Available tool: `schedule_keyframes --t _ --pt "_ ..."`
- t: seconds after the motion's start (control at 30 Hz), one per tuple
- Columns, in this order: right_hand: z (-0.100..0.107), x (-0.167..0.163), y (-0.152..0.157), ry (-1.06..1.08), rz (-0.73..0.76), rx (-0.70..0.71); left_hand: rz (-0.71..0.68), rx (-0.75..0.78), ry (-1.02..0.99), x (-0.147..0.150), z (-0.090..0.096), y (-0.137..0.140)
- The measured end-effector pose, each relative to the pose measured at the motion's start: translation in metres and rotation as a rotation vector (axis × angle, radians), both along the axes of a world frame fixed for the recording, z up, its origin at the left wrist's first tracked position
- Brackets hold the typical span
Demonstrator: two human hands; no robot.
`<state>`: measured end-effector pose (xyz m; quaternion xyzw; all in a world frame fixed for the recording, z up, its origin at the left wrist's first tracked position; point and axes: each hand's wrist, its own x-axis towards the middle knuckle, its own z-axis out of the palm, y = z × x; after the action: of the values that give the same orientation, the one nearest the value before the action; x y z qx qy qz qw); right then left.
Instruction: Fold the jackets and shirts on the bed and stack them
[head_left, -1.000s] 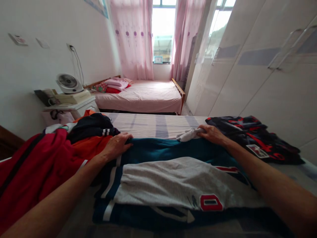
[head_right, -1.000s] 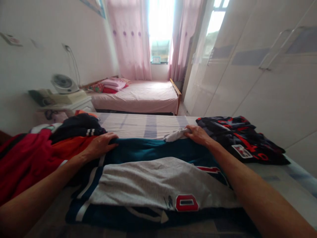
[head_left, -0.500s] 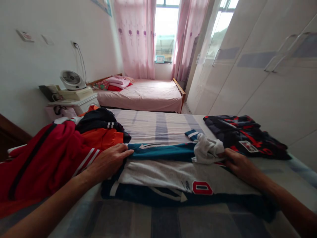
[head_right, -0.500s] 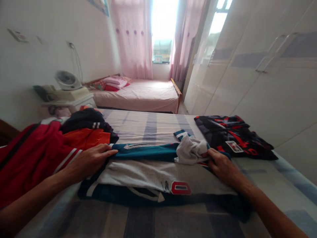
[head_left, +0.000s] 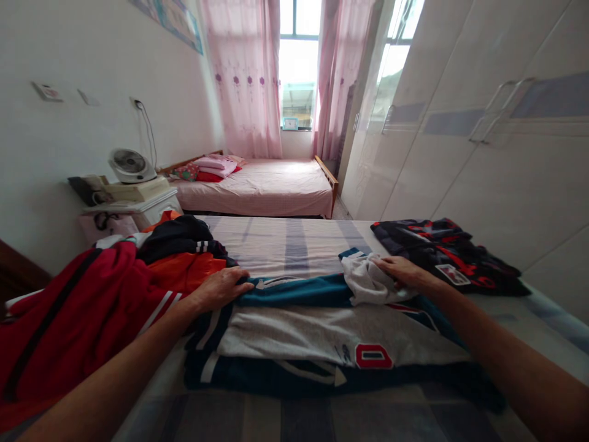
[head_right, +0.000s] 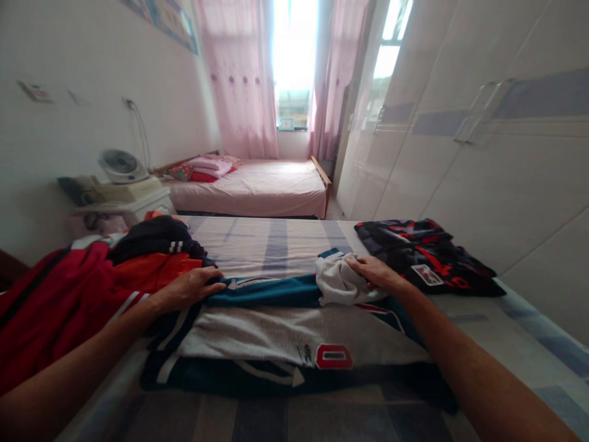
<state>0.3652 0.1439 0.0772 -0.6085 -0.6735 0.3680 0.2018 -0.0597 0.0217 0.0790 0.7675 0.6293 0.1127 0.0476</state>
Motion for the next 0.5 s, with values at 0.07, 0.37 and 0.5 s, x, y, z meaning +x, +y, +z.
schedule_keyframes --t 0.07,0.37,0.5 --pt "-0.002 -0.001 0.001 0.042 0.094 -0.004 -0.035 0.016 0.0 0.002 0.004 0.002" --pt "0.002 0.011 -0.031 0.473 -0.028 -0.006 -0.007 0.227 0.121 -0.005 -0.015 -0.006" --pt "0.016 0.004 -0.037 0.646 -0.079 -0.032 -0.196 0.188 0.117 -0.004 -0.008 -0.014"
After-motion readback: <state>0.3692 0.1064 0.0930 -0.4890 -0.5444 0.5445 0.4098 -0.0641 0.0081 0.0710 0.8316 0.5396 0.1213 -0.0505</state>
